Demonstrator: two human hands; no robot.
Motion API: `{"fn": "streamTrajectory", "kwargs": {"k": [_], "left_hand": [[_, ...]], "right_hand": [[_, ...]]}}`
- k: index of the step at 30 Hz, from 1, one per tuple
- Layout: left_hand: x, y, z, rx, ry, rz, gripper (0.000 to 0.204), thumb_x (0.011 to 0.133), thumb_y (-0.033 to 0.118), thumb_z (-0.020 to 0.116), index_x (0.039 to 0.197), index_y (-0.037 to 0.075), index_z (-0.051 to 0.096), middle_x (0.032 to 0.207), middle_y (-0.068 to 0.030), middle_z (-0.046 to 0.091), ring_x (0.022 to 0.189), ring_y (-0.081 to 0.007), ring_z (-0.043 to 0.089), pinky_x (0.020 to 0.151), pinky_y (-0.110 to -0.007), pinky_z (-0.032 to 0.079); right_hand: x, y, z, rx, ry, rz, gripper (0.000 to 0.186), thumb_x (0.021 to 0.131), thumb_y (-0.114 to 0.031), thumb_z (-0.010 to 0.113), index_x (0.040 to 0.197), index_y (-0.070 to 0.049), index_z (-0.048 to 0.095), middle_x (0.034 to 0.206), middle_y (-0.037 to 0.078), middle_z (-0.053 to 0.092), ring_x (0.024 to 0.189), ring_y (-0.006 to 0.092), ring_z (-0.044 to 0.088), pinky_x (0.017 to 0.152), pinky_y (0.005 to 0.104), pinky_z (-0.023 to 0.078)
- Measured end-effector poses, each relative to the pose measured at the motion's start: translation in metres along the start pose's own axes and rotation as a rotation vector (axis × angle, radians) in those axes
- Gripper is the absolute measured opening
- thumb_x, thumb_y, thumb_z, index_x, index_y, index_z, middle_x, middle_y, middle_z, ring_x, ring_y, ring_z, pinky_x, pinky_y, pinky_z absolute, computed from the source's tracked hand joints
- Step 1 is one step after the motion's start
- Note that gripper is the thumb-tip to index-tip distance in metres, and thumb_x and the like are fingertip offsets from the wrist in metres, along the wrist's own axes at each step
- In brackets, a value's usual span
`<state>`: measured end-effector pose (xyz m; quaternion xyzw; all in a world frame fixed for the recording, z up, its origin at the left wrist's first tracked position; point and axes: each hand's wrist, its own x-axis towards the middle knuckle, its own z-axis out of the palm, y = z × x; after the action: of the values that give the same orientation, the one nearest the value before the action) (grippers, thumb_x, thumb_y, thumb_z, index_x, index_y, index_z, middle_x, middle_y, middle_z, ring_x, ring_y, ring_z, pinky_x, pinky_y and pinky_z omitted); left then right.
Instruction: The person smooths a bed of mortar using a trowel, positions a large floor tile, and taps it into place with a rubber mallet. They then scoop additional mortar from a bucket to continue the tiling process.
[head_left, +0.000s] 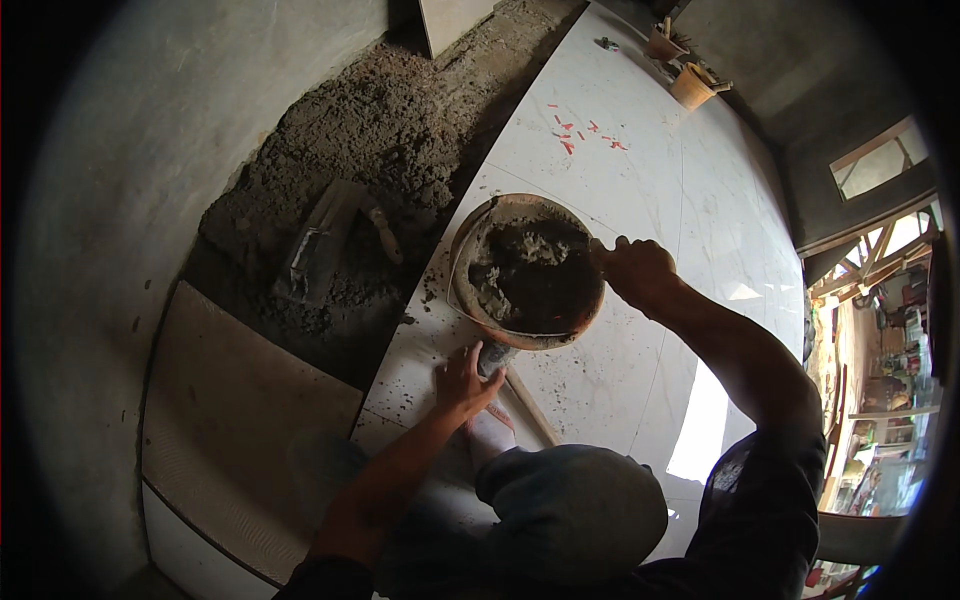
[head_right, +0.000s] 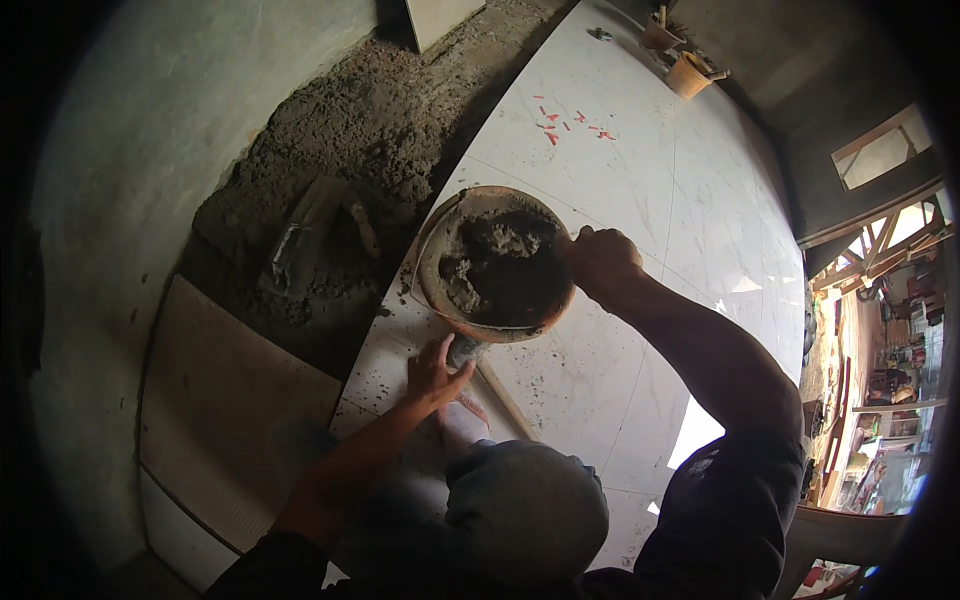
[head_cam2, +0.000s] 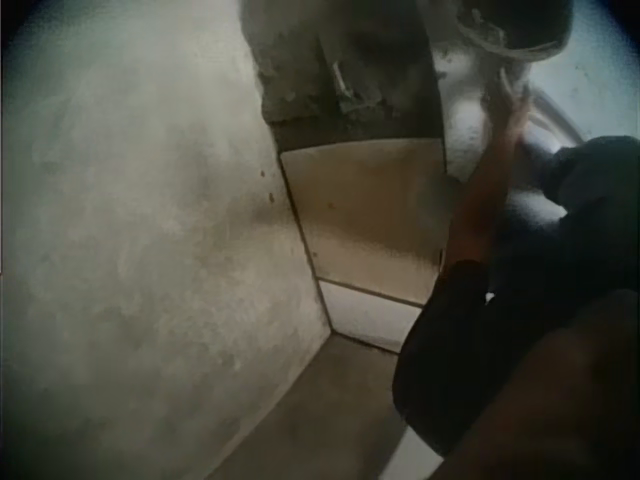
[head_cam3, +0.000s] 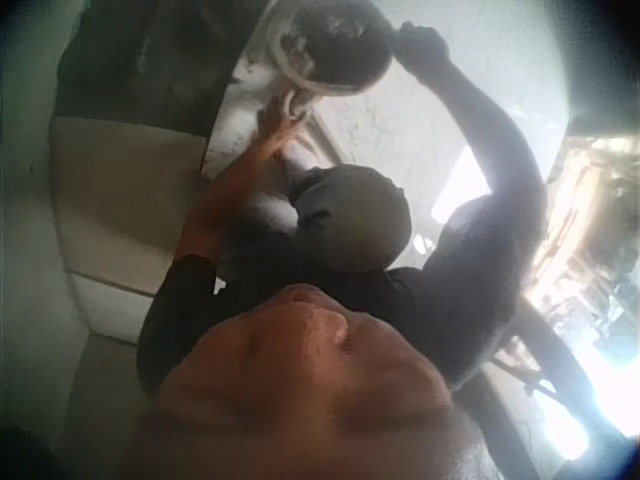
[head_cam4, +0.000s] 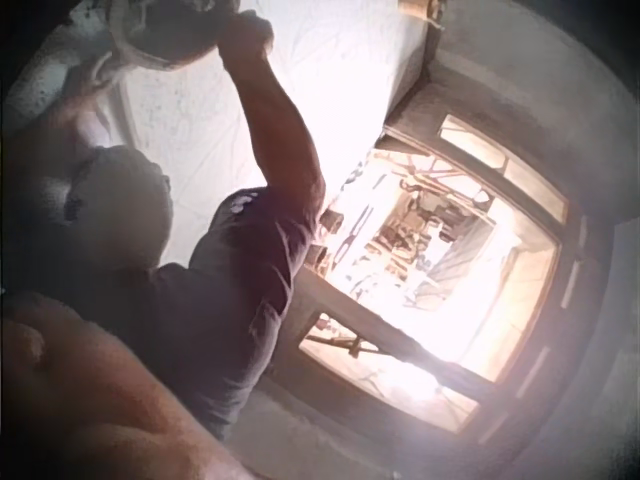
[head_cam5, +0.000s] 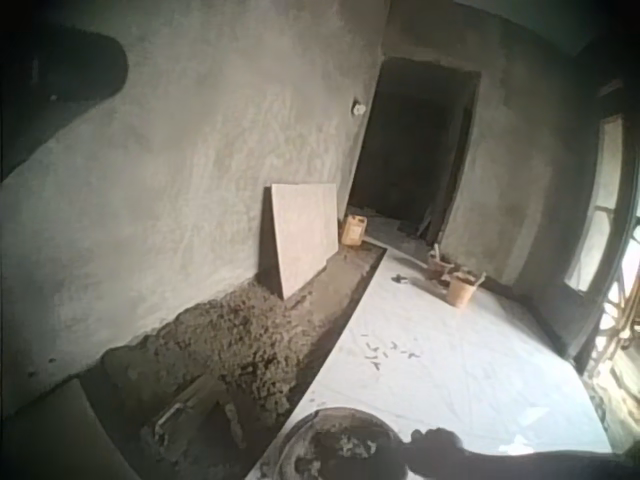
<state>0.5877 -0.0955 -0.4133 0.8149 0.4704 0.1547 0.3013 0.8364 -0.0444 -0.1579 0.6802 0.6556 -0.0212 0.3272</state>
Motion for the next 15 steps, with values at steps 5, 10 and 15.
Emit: {"fn": "streamTrajectory", "kwargs": {"k": [5, 10, 15], "left_hand": [[0.017, 0.012, 0.008, 0.171, -0.258, -0.081, 0.074, 0.076, 0.042, 0.070, 0.136, 0.011, 0.040, 0.121, -0.0155, 0.054, 0.114, -0.0313, 0.052, 0.097, -0.054, 0.035], [-0.017, 0.042, 0.037, 0.104, -0.464, 0.240, 0.073, 0.071, 0.038, 0.075, 0.130, 0.009, 0.044, 0.113, -0.0169, 0.057, 0.110, -0.0318, 0.054, 0.093, -0.055, 0.037], [-0.039, 0.025, 0.036, -0.630, -0.224, -0.111, 0.046, 0.086, 0.033, 0.062, 0.121, 0.007, 0.047, 0.111, -0.0164, 0.057, 0.104, -0.0245, 0.059, 0.079, -0.037, 0.048]], "right_hand": [[0.024, 0.008, 0.021, 0.267, -0.216, 0.002, 0.035, 0.090, -0.019, 0.054, 0.123, -0.010, 0.047, 0.093, 0.012, 0.064, 0.090, 0.0278, 0.067, 0.071, 0.0410, 0.057], [0.031, 0.014, 0.023, 0.449, -0.332, -0.054, 0.035, 0.093, -0.028, 0.051, 0.122, -0.009, 0.047, 0.099, 0.012, 0.065, 0.092, 0.0304, 0.065, 0.077, 0.0416, 0.056], [0.037, 0.014, 0.041, 0.528, -0.450, -0.062, 0.039, 0.092, -0.036, 0.053, 0.120, -0.009, 0.049, 0.101, 0.014, 0.064, 0.092, 0.0295, 0.065, 0.079, 0.0410, 0.055]]}}
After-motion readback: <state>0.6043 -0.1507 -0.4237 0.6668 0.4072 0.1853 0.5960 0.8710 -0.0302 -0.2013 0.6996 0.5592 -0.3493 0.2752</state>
